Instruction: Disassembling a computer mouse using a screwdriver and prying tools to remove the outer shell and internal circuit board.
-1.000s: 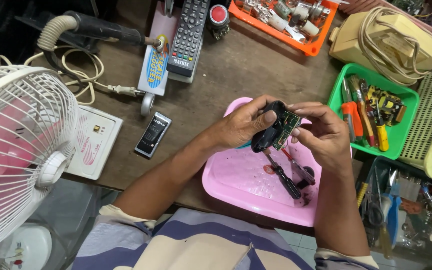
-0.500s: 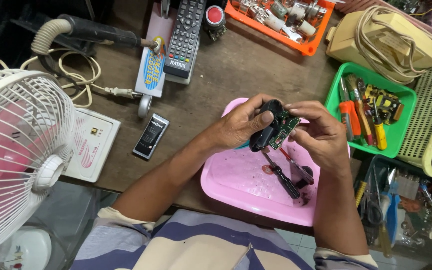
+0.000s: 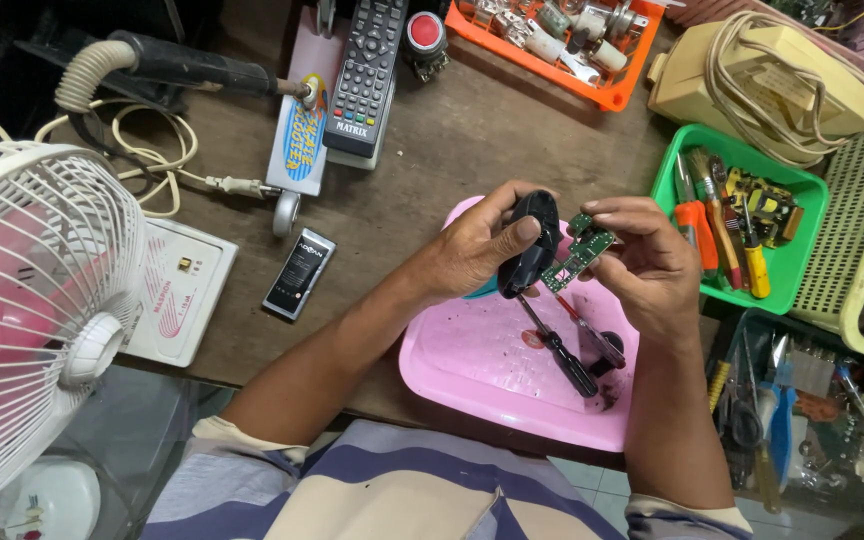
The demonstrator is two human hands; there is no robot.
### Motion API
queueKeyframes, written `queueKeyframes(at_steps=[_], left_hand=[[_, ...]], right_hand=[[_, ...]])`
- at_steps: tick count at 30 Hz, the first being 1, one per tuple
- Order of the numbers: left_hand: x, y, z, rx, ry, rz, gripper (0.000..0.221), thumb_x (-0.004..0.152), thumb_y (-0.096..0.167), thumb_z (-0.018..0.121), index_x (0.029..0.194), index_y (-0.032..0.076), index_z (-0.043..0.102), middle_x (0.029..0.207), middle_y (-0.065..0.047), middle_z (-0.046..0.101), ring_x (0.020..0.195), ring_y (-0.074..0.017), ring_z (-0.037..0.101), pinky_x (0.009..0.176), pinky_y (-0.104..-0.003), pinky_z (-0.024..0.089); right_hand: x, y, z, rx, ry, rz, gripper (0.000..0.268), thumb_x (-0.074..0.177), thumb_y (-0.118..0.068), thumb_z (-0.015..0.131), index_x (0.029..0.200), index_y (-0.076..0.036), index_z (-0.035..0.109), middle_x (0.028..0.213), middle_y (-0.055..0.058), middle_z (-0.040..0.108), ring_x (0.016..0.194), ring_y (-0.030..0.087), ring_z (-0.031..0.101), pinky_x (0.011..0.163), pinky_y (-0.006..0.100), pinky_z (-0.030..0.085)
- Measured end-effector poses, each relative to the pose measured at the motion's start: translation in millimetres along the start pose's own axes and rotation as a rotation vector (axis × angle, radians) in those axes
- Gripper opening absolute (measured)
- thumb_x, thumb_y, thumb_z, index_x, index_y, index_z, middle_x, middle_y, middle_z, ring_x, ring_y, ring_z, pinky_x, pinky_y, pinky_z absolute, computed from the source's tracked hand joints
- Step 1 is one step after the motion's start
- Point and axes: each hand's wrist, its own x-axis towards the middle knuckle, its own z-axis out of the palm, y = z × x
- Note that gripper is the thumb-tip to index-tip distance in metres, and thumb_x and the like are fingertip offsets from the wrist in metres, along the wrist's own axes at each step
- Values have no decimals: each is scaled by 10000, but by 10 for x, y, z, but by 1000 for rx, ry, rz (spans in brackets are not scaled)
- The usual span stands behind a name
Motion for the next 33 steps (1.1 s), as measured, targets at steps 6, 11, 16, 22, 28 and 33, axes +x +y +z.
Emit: queueKeyframes(at_steps=[6,11,16,22,28,33], left_hand=[[-13,49,32,-67,45,-1,545,1026,449,606,1397,58,527,953,-146,599,818,-229,699,693,-471,703],[3,88,119,-86,58,50,513,1038,456,554,1312,25,595,821,-201,647,650,-274,735,528,-400,678],[-1,40,143,-97,62,57,516,1047,443,511,1259,-17,615,751,-266,660,576,-311,732,465,-379,651],[3,15,226,-236,55,-94,607,1058,484,466,1357,-36,558,849,-259,678,666,-295,750,501,-396,667],[-94,-28,283,-183,49,-212,539,1071,432,483,1385,0,553,1016,-268,671,799,-312,752,617,-503,678],[-376,-16,416,-43,91,-240,462,1078,423,465,1304,48,613,945,-242,656,790,-284,721,621,-489,669]], right_hand=[[-39,83,-100,-27,13,-40,350,880,77,705,1182,149,543,1259,332,552,1173,380,678,744,362,654],[-36,50,-69,-43,34,-49,340,871,113,710,1177,141,564,1249,316,575,1155,345,679,751,347,642],[-69,-75,-26,-36,57,-32,360,864,106,725,1187,131,568,1265,306,588,1107,309,693,716,316,647],[-268,-288,66,-105,112,-27,359,846,84,748,1173,120,602,1253,300,621,1023,286,716,687,304,639],[-601,-432,149,-220,224,-24,347,835,136,745,1159,108,624,1226,296,649,1006,275,718,666,301,629],[-914,-599,358,-359,342,38,327,836,177,733,1142,95,649,1205,268,674,1025,273,710,669,286,605]])
